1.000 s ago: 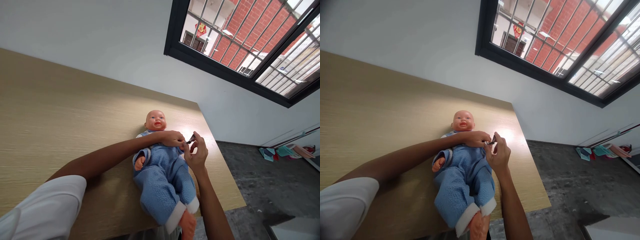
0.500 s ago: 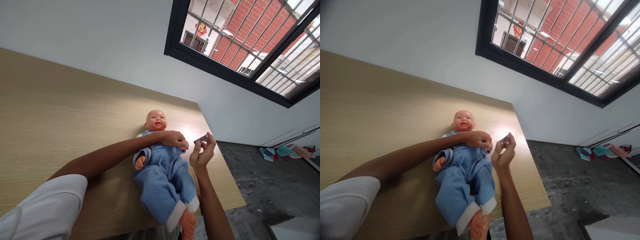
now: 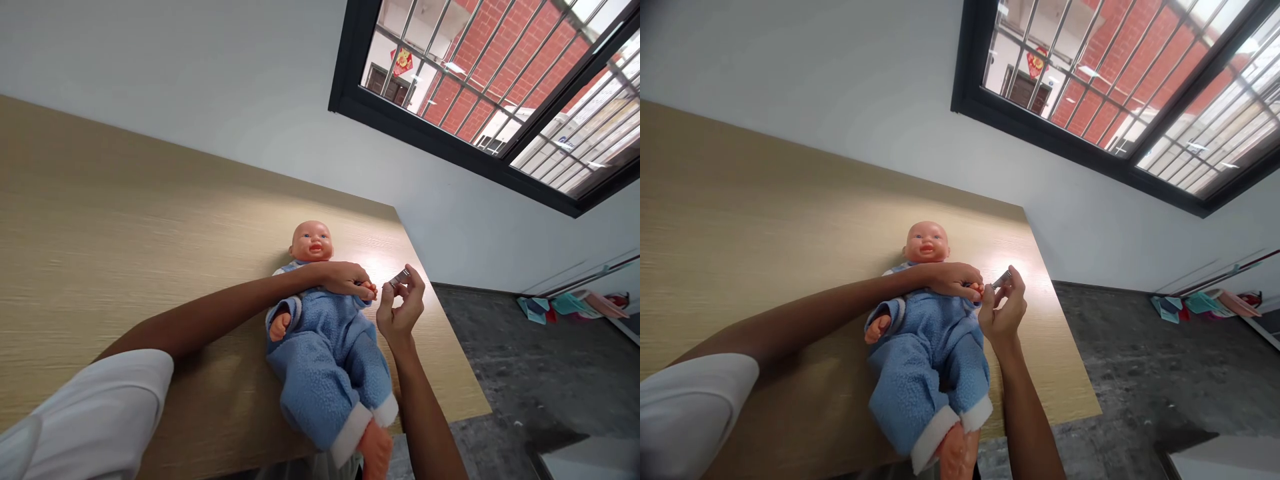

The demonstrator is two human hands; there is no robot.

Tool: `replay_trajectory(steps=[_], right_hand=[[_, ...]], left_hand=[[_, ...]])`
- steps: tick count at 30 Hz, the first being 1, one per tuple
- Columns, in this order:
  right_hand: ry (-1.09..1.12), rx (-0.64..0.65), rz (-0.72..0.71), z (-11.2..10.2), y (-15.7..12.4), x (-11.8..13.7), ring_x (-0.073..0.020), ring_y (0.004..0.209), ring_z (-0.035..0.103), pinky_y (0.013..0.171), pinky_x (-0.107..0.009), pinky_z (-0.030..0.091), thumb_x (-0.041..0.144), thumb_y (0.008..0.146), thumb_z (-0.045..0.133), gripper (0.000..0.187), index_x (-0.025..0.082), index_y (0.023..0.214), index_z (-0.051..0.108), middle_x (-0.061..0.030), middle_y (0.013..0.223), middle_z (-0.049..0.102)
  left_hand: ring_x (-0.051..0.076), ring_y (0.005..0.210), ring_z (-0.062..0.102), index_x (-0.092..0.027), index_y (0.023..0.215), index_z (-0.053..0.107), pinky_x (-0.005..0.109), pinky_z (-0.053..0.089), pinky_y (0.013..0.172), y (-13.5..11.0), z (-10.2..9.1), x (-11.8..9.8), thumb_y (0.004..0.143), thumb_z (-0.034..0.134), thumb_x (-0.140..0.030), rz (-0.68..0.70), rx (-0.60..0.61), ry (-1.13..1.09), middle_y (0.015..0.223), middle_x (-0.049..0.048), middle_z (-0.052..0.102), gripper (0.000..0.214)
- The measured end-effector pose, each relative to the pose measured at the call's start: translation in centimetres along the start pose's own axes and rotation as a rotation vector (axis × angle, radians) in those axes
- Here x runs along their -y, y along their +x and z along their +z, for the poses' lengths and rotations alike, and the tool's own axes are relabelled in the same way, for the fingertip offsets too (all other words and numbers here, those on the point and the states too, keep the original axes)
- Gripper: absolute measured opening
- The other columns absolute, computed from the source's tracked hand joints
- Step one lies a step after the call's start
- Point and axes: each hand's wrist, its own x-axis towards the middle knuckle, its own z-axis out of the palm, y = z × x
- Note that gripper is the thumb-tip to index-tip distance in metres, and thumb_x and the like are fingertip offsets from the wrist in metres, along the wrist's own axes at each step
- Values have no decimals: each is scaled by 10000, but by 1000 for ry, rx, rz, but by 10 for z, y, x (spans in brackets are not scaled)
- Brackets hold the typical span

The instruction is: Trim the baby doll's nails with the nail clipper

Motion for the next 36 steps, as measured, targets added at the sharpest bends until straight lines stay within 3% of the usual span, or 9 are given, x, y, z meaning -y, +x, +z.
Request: replay_trajectory(steps=[5, 13, 17, 31, 36], right_hand=[[12, 83, -130, 1, -4, -3, -97, 548, 560, 476, -218, 499, 297, 914, 578, 506, 179, 1387, 441, -9, 843, 611], [34, -5, 26, -1, -5, -3, -146, 696, 621, 592, -277, 560, 322, 938, 532, 489, 170, 1395, 447, -56, 912, 629], [70, -15, 82, -1, -3, -3, -134, 674, 611, 598, -280, 556, 317, 959, 501, 473, 180, 1406, 435, -59, 945, 625], [39, 47, 41, -1, -2, -1, -150, 713, 627, 589, -276, 562, 329, 946, 525, 484, 174, 1395, 437, -59, 925, 632], [35, 72, -44, 0, -1, 1, -138, 685, 623, 569, -258, 558, 303, 938, 541, 471, 176, 1383, 449, -37, 882, 626]], left_hand=[[134, 660, 527, -131, 777, 671, 242, 404, 668, 1, 0, 4, 973, 418, -604, 10, 17, 37, 713, 44, 649, 571], [139, 708, 596, -146, 840, 745, 220, 440, 701, -1, 3, 1, 932, 534, -601, 9, -61, -64, 772, 52, 720, 510], [135, 698, 605, -149, 828, 751, 213, 445, 693, 0, 5, 3, 921, 553, -605, 26, -78, -80, 764, 54, 729, 506], [131, 664, 586, -151, 779, 723, 215, 428, 669, 0, 4, 6, 916, 554, -594, 46, -71, -97, 725, 37, 705, 494], [131, 660, 571, -144, 795, 721, 222, 423, 673, 0, 2, 2, 946, 504, -588, 42, -31, -56, 726, 41, 694, 516]])
